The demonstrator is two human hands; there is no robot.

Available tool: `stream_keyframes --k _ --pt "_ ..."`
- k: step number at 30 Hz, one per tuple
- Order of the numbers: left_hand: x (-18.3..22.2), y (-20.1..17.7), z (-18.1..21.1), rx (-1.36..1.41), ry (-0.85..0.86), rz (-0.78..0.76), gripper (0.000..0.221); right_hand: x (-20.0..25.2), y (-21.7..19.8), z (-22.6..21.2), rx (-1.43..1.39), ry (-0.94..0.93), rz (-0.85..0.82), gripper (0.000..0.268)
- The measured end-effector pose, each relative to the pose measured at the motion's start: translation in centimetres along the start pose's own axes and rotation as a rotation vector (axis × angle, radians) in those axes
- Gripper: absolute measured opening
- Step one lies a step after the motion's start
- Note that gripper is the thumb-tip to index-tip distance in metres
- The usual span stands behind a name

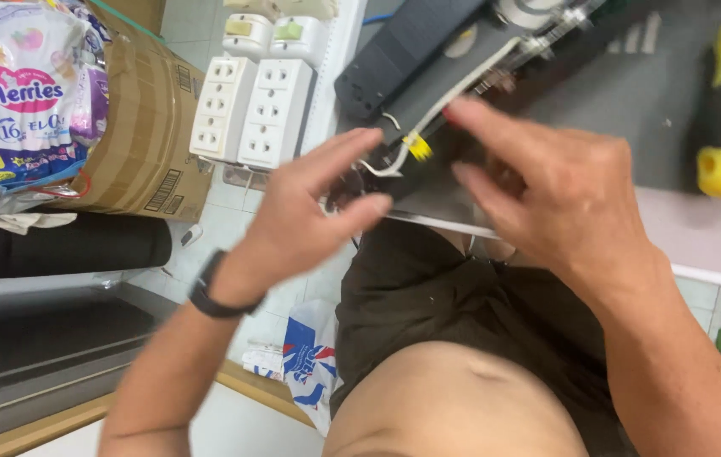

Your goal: Disassembling a power strip using a screwdriver and inspecting the internal electrical connections.

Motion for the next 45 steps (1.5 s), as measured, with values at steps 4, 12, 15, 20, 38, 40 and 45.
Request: stream_keyframes --k 4,12,15,20,38,40,45 --pt "1.0 1.3 -1.1 -0.117 0.041 0.145 0.066 -0.1 0.3 -0.2 0.071 -0.073 -0.013 0.033" --pt "1.3 3.4 -3.7 -0.113 0.064 0.293 0.063 -0.5 1.3 -0.2 0.228 -0.011 -0.119 0.009" --pt "1.4 2.7 -3.3 -0.044 0.052 0.262 0.063 -1.0 1.3 -0.6 0.22 -0.04 -0.168 0.01" --pt "0.9 0.7 -1.8 -0.077 0.0 0.247 0.027 -1.2 1.4 -0.6 0.188 -0.08 -0.162 0.011" --pt "0.1 -0.7 -3.1 -0.07 0.097 -0.059 0.027 -1.0 1.7 -0.4 0.21 -0.056 -0.108 0.005" --pt "0.2 -0.3 -3.2 -0.132 0.048 -0.051 0.036 -1.0 1.7 -0.4 0.217 -0.05 -0.116 0.005" --pt "-0.3 -0.8 -2.8 0.146 -0.02 -0.073 0.04 -0.9 1.6 -0.3 0.245 -0.037 -0.112 0.005"
Point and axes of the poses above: each hand's wrist, its own x-axis away from the middle knuckle, its own y-axis out of the palm, z = x × y, the point moved 3 cm from there along -x, towards the middle knuckle, and after that the axes turned 14 degrees about -z, right-handed, at the moved point
